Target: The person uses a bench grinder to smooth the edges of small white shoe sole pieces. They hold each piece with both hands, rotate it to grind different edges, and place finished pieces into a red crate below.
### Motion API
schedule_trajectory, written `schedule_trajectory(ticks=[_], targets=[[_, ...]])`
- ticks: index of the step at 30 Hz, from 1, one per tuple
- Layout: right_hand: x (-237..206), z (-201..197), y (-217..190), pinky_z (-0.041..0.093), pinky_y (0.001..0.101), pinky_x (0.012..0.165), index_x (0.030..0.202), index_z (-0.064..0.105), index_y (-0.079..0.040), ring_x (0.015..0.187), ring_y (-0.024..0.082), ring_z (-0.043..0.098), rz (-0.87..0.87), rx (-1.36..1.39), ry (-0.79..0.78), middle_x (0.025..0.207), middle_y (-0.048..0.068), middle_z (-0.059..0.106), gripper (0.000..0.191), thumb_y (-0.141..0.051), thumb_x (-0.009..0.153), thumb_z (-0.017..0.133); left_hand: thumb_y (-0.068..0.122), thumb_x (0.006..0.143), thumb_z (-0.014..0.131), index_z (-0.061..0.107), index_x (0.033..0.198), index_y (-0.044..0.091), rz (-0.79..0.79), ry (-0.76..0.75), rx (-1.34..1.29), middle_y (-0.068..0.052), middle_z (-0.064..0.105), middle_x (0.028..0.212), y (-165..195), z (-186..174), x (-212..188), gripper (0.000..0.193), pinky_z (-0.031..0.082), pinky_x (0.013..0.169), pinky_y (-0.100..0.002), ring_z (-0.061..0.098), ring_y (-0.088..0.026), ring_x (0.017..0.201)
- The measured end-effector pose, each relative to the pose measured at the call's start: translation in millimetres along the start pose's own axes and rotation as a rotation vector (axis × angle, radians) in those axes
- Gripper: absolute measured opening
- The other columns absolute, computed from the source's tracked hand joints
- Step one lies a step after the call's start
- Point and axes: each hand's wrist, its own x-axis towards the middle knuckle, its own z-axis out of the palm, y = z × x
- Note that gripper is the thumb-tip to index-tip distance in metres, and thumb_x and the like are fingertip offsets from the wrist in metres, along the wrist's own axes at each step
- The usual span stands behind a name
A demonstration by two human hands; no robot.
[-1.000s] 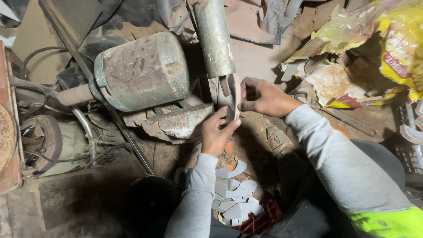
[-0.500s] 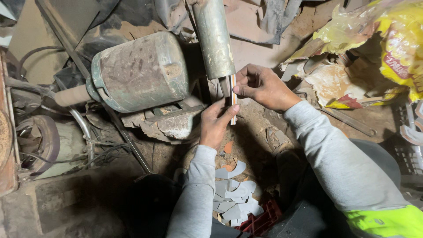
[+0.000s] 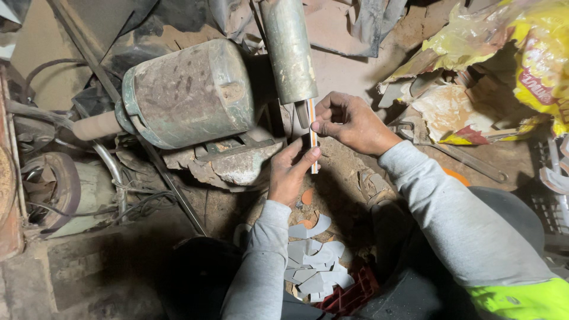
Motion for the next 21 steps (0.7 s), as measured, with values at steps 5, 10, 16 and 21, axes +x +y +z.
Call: schedule_trajectory(ticks=[5,10,16,21], targets=[[-13.1,6.1,5.1,0.054,0.0245,0.075,0.101,0.064,-0.001,0.079,0.006,0.060,-0.046,0.002,-0.017,0.083,-0.001,0.066,0.020,-0.012,0.091,0.078,0.026,0.093,0.074,0.067,0.133,0.000,0.003,0.004,0.002,-0.002,0.069,0.104,-7.3,0.1,-15.6,0.048,0.057,0.076,-0.028,0.062,-0.009,0.090],[-28.9,11.4,3.6,0.054,0.0252,0.076,0.098,0.063,-0.002,0.079,0.006,0.059,-0.063,-0.074,-0.037,0.083,-0.001,0.064,0.018,-0.010,0.090,0.078,0.027,0.095,0.073,0.063,0.138,-0.002,0.026,-0.033,0.011,-0.002,0.068,0.107,-20.4,-2.1,-32.3,0.052,0.058,0.080,-0.028,0.062,-0.009,0.091],[-46.0,8.3,-5.3,0.057,0.0273,0.082,0.095,0.063,-0.002,0.082,0.009,0.065,-0.091,-0.180,-0.179,0.084,0.002,0.070,0.017,-0.010,0.088,0.076,0.014,0.091,0.077,0.056,0.145,0.000,0.002,-0.042,-0.032,-0.006,0.069,0.113,-45.6,-0.9,-46.8,0.060,0.054,0.089,-0.027,0.063,-0.012,0.099],[-46.6,-13.1,-12.6,0.056,0.0330,0.086,0.109,0.072,-0.001,0.086,0.013,0.068,0.070,-0.348,-0.364,0.092,0.006,0.078,0.034,-0.011,0.077,0.081,-0.001,0.078,0.082,0.055,0.140,-0.005,0.269,0.104,0.363,-0.012,0.064,0.131,-48.0,2.6,-44.9,0.067,0.057,0.096,-0.031,0.067,-0.018,0.113]])
